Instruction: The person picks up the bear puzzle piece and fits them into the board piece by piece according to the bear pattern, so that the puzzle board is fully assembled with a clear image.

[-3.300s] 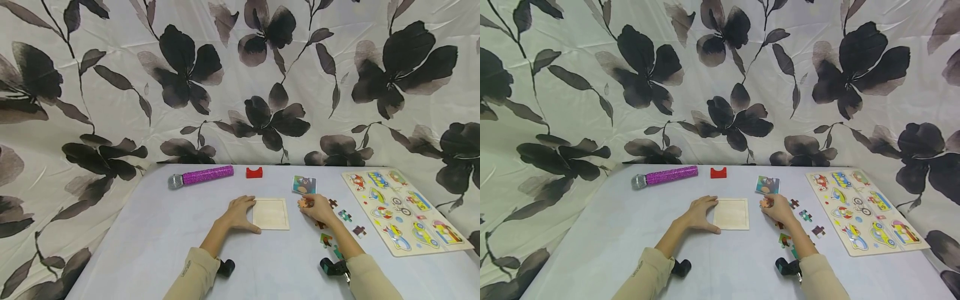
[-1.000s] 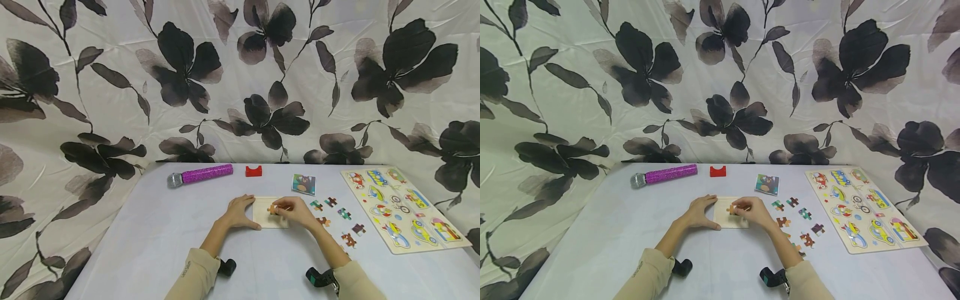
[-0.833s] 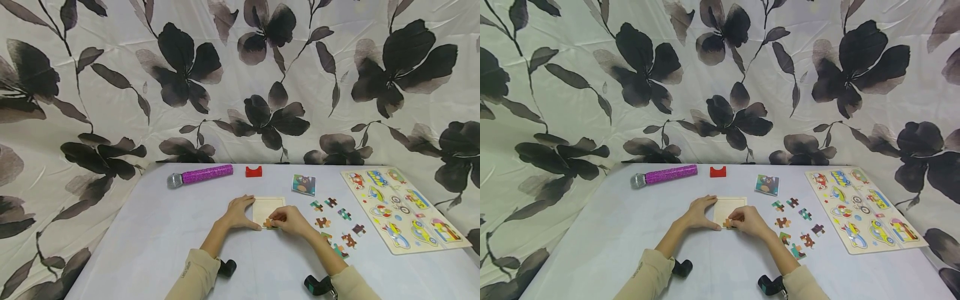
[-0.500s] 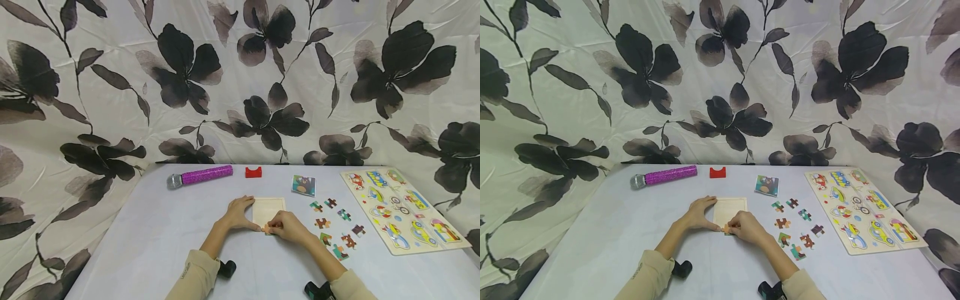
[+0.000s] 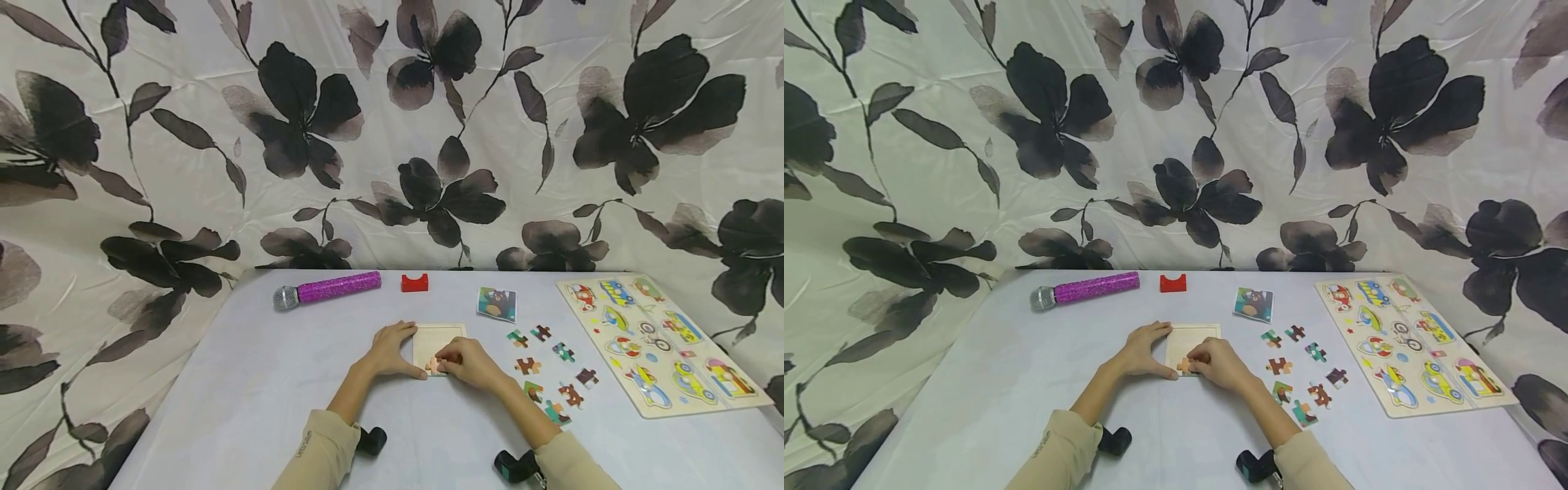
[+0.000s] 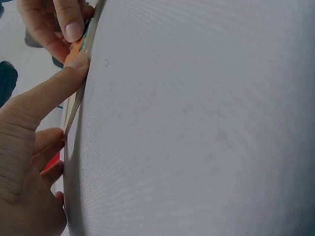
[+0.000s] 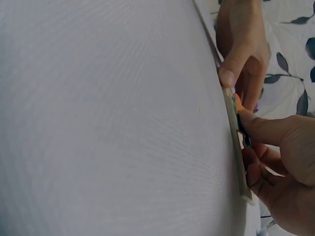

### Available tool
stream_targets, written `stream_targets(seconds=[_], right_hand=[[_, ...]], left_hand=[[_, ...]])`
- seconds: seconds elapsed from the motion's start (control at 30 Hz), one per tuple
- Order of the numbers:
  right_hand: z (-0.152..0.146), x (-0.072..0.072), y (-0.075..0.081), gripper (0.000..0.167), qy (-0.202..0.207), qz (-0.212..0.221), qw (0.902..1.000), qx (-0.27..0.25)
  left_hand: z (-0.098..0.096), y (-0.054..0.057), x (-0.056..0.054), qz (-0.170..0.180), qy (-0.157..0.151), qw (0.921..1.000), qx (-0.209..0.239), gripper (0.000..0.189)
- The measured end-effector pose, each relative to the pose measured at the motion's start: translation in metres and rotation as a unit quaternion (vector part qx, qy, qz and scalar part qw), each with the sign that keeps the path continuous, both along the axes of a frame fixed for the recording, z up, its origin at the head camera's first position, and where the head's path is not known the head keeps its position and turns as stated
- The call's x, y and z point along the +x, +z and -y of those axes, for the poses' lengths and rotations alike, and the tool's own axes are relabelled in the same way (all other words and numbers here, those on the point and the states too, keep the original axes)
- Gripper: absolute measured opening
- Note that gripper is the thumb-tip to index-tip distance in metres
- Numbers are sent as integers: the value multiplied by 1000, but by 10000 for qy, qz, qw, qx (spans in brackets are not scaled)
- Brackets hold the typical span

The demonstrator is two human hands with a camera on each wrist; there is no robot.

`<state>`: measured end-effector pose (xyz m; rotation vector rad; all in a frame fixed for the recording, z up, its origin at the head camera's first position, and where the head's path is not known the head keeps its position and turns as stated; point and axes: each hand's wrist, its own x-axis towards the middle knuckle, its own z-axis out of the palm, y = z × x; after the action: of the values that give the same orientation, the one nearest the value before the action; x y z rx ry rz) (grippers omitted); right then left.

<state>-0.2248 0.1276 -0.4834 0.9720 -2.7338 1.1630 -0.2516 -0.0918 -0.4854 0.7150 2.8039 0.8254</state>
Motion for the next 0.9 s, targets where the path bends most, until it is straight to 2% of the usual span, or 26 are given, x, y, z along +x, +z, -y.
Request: stream_targets(seconds=[0.2,0.4,0.6,0.77,0.9], right_hand=[[-1,-2,0,16,-102,-36,9999,-40],[-1,-5,1,17,-92,-225,9996,128],[-3,-6,-1,17,-213,-165,9996,17],[-4,-6,0,18,-58,-112,9999,100],[-3,-3,-1,20,29,-305,9991,291]], left_hand=[[-1,0,1,-79,-21,10000,-13,97],[0,0,0,-98,-36,9999,12,98],[0,0,-1,-48,-4,10000,-20,97],[0,-2,0,-105,-20,9999,-63,97],[1,-3,0,-92,-13,10000,-12,97]])
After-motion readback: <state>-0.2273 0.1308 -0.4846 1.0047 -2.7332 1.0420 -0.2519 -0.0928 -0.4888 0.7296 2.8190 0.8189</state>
